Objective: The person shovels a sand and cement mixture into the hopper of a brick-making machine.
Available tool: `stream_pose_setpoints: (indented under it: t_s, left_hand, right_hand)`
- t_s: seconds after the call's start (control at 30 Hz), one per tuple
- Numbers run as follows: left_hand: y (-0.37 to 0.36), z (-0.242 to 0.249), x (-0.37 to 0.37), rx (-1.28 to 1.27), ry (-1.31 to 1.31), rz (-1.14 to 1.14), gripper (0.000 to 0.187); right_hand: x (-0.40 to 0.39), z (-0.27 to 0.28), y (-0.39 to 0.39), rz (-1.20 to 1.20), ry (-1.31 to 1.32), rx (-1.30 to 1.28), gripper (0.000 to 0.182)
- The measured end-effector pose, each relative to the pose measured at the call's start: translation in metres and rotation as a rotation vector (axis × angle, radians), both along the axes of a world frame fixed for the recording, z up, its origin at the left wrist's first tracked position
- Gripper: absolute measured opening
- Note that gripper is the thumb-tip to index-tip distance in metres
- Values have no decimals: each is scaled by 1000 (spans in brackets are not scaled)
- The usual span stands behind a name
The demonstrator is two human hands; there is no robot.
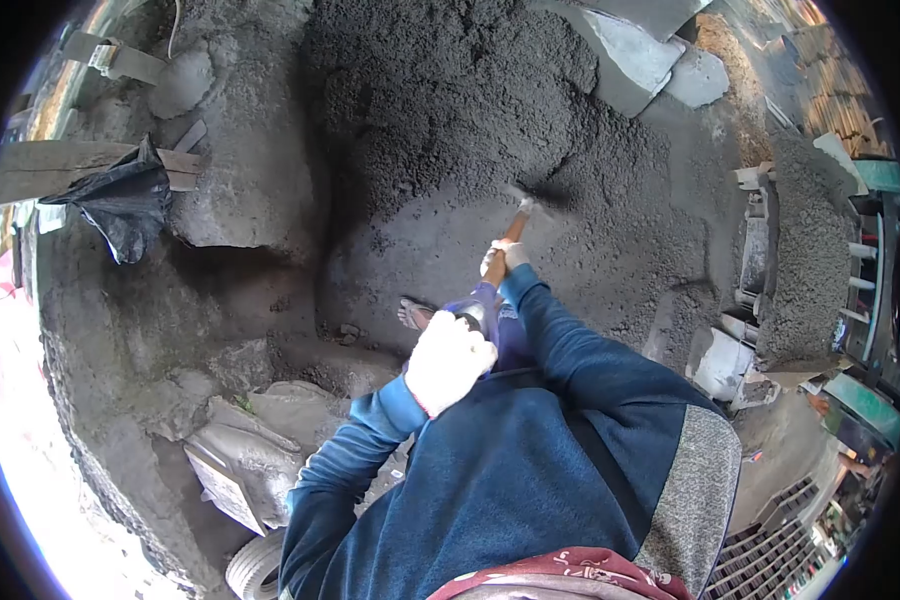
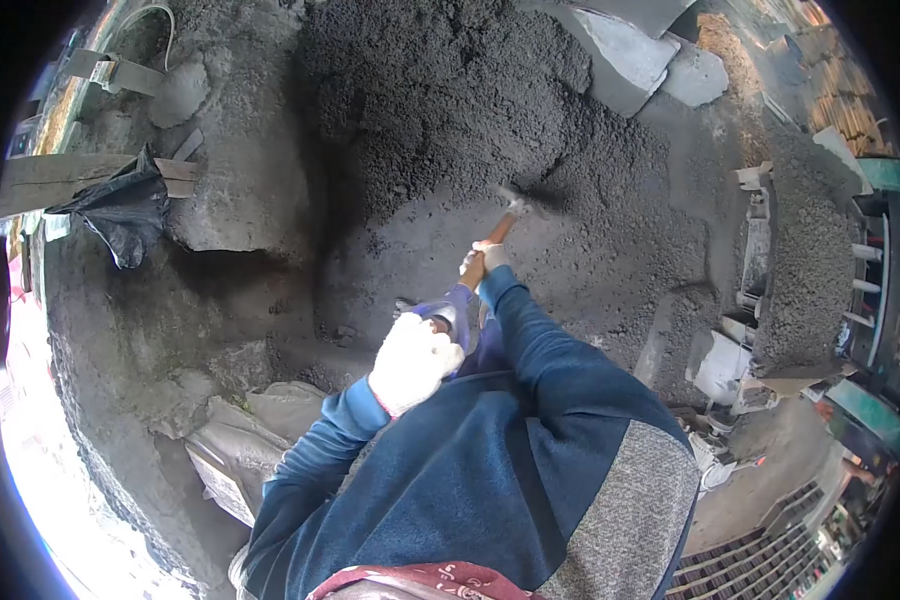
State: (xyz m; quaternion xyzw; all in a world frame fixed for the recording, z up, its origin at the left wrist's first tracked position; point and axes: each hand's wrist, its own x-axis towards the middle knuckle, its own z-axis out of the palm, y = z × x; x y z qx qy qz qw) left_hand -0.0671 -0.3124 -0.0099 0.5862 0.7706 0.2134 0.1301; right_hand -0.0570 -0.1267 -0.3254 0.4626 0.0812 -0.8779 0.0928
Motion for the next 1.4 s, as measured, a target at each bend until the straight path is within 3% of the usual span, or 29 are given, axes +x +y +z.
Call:
stream_pose_setpoints:
  t_s: [0.13,0.23,0.33,0.4,0.53,0.57,0.63,0.7,0.73,0.8,0.87,0.93,1.0,1.07,1.13,1.17,1.2,1.27,1.3,1.4]
  left_hand:
    - [14,-49,1,-11,84,38,9]
    - [20,-57,-7,-111,78,14,9]
    - [2,-16,5,-96,-44,32,6]
    - [5,29,20,96,115,60,9]
    - [9,53,10,125,68,100,17]
    - [12,60,8,141,-244,226,19]
    - [2,73,-10,272,-61,254,27]
    - [-33,66,-4,316,-165,540,35]
    - [-59,55,2,362,-203,695,36]
    - [-117,13,23,255,-598,1205,33]
    - [-191,-58,48,147,-576,1383,38]
    - [-258,-117,79,8,-633,1459,40]
    - [-318,-191,124,81,-780,1523,36]
    - [-359,-241,181,302,-1125,1806,27]
    - [-378,-244,221,579,-1523,2128,20]
    - [-401,-274,253,822,-1679,2072,25]
    - [-421,-290,283,861,-1745,2021,23]
    - [-427,-276,313,769,-1754,2234,21]
    - [-433,-278,330,789,-1779,2238,19]
    - [-430,-266,337,717,-1737,2354,19]
  right_hand:
    - [-6,-43,34,-74,-29,38,25]
    - [-15,-51,27,-13,18,-67,26]
    - [4,-2,-16,65,-69,-164,26]
    - [22,11,-38,141,15,-218,22]
    - [23,20,-43,200,36,-295,24]
    - [18,8,-38,180,-8,-282,26]
    - [19,-15,-26,239,9,-175,27]
    - [30,-25,1,304,59,-57,27]
    - [39,-28,14,293,47,-34,27]
    - [53,-23,39,271,32,18,27]
    - [54,-15,54,238,35,77,26]
    - [59,12,54,222,-2,393,21]
    - [62,2,69,102,-121,407,21]
    - [60,15,57,-3,-237,387,18]
    - [48,53,35,-114,-343,340,15]
    - [46,54,31,-92,-347,338,21]
    - [44,58,24,-111,-354,352,24]
    - [43,79,3,-148,-374,382,32]
    - [46,71,4,-106,-260,241,41]
    - [48,46,-11,41,-316,464,37]
